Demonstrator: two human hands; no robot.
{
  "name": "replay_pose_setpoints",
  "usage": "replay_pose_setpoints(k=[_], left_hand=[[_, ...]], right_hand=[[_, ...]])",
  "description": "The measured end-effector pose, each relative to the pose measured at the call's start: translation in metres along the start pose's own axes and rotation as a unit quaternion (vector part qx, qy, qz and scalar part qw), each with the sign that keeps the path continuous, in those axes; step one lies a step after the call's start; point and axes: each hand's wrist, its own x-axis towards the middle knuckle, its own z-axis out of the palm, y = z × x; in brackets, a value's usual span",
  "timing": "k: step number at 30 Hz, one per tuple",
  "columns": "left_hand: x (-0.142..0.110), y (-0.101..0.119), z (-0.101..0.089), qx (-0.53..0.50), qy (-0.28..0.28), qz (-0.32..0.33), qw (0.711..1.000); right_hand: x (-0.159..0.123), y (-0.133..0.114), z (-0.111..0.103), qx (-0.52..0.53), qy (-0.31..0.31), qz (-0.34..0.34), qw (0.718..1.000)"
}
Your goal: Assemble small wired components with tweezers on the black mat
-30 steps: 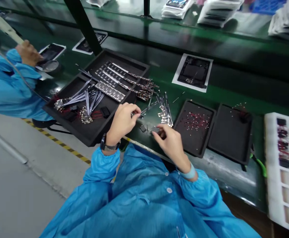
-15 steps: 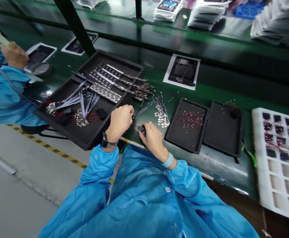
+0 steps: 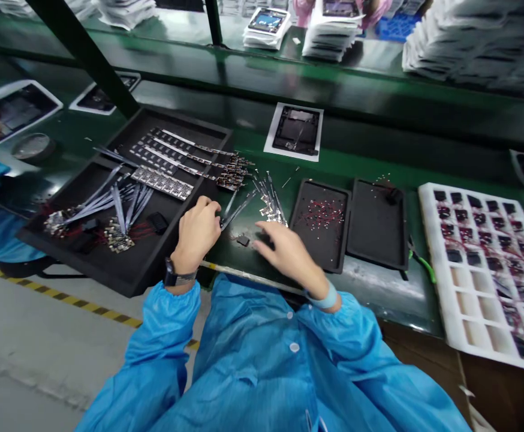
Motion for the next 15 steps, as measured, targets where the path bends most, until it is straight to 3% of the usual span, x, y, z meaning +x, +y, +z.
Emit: replay_pose_setpoints(k=[3, 7, 11, 15], left_hand=[[-0.011, 0.018, 0.002, -0.056, 0.082, 0.028, 0.995], [-0.013, 0.055, 0.037, -0.118, 0.029, 0.121, 0.985], [-0.011, 0.081, 0.075, -0.107, -0.011, 0.147, 0.983], [-0.009, 0.083, 0.092, -0.095, 0.008, 0.152, 0.984]], right_hand=[[-0.017, 0.029, -0.066, 0.084, 0.095, 0.058, 0.990], [-0.044, 0.079, -0.138, 0.115, 0.308, 0.146, 0.933], [-0.066, 0.134, -0.179, 0.091, 0.413, 0.186, 0.887], [-0.079, 0.188, -0.198, 0.005, 0.428, 0.223, 0.876]])
